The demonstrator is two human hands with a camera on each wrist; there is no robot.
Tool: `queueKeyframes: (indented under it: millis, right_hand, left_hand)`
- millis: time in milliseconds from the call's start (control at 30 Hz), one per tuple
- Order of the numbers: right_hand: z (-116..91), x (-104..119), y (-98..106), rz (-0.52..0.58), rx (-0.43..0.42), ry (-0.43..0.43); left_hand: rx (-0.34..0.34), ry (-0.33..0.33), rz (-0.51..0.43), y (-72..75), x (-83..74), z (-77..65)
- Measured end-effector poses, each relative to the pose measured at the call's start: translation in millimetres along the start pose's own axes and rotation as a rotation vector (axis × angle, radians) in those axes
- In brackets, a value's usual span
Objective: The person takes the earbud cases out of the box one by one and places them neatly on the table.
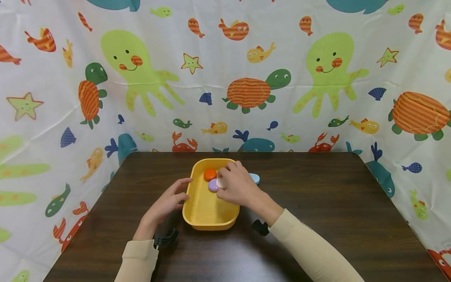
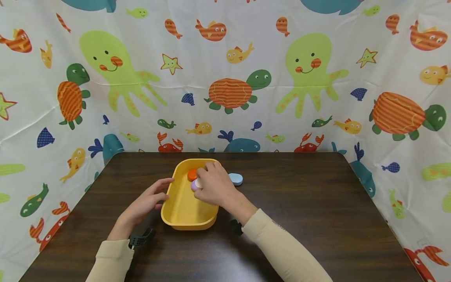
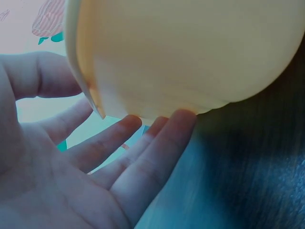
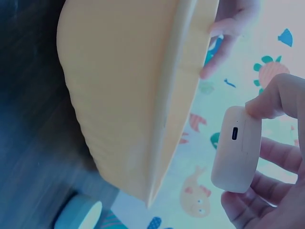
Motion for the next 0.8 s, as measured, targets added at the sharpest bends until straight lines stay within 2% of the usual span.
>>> queueKeyframes:
  millis: [400, 800]
  right_hand:
    - [-2, -6, 11, 0.014, -0.014, -0.049]
    - [-17, -17, 20, 0.025, -0.030, -0.065]
  left_hand:
    - [0.005, -0.005, -0.005, 0.2, 0.3, -0.5]
    - [-0.027, -0.008, 0.004, -12.7, -1.1, -17.1]
Point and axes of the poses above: each hand's wrist, its own z-axis towards the middle knuckle, its own y-axis out of the back of the hand, x = y × z, the point moved 1 cm from there along z, towards the middle knuckle, and after that the axes turned 2 degrees about -z, right-handed, at the moved point
